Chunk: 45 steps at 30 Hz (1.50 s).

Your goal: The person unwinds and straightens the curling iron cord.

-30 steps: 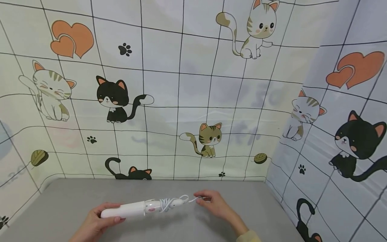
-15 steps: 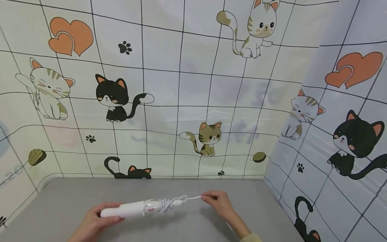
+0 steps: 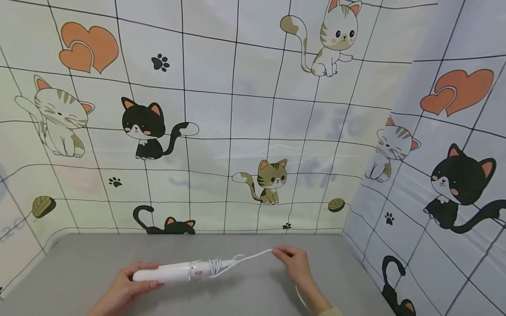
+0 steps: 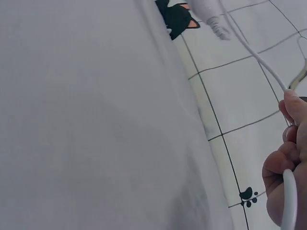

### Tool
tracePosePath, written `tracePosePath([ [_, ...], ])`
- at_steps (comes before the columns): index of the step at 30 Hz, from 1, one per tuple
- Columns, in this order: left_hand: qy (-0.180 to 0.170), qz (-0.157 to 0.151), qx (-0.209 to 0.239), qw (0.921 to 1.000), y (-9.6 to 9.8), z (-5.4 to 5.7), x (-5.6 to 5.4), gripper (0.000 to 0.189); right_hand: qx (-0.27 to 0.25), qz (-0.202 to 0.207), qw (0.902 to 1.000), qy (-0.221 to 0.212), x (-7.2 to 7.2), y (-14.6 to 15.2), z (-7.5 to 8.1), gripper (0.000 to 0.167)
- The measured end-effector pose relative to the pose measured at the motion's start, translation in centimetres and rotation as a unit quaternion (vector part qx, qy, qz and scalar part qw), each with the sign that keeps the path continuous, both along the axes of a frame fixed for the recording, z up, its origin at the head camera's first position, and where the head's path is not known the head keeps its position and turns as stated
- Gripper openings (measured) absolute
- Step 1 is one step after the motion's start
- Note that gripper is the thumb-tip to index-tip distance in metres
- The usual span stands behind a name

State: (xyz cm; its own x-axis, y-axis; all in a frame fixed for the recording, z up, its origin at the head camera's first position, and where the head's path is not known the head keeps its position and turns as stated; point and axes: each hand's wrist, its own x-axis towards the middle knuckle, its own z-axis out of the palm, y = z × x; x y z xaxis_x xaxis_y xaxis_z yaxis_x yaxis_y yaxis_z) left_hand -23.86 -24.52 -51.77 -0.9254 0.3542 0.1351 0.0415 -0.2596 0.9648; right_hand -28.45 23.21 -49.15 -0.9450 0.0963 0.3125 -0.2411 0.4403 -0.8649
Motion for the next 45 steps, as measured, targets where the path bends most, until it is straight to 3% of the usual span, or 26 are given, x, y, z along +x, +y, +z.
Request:
tracePosePath([
  [4, 0.011, 0.004, 0.03, 0.9995, -0.6, -0.4, 0.0, 0.046, -0.016, -0.015, 0.9998, 0.0, 0.6, 1.1, 0.2, 0.016],
  [8, 0.016, -0.012, 0.055, 0.9983, -1.4, -0.5, 0.1, 0.047, -0.005, 0.001, 0.9996, -0.026, 0.6, 2.3, 0.0, 0.014],
  [14, 0.034, -0.029, 0.056, 0.9974, -1.7, -0.3, 0.0, 0.048, 0.008, 0.112, 0.9908, -0.076, 0.7, 2.8, -0.3, 0.022],
  [17, 0.054, -0.038, 0.074, 0.9951, -1.6, -0.2, 0.0, 0.05, 0.008, 0.152, 0.9859, -0.071, 0.7, 2.6, -0.3, 0.023],
  [20, 0.064, -0.046, 0.089, 0.9929, -1.4, -0.2, 0.0, 0.051, 0.025, 0.162, 0.9854, -0.047, 0.8, 2.4, -0.2, 0.022],
  [28, 0.066, -0.05, 0.09, 0.9925, -1.3, 0.1, -0.1, 0.051, 0.063, 0.184, 0.9808, -0.016, 0.4, 0.7, 0.2, 0.033],
  [37, 0.057, -0.055, 0.09, 0.9928, -1.5, -0.2, -0.1, 0.051, 0.039, 0.217, 0.9747, -0.034, -0.1, -2.4, -0.1, 0.044],
  [41, 0.061, -0.066, 0.098, 0.9911, -1.5, -0.2, -0.1, 0.052, 0.012, 0.253, 0.9664, -0.041, -0.2, -3.5, -0.3, 0.052],
  [45, 0.069, -0.07, 0.105, 0.9896, -1.4, -0.1, -0.1, 0.052, 0.016, 0.277, 0.9594, -0.052, -0.3, -4.4, -0.5, 0.055],
])
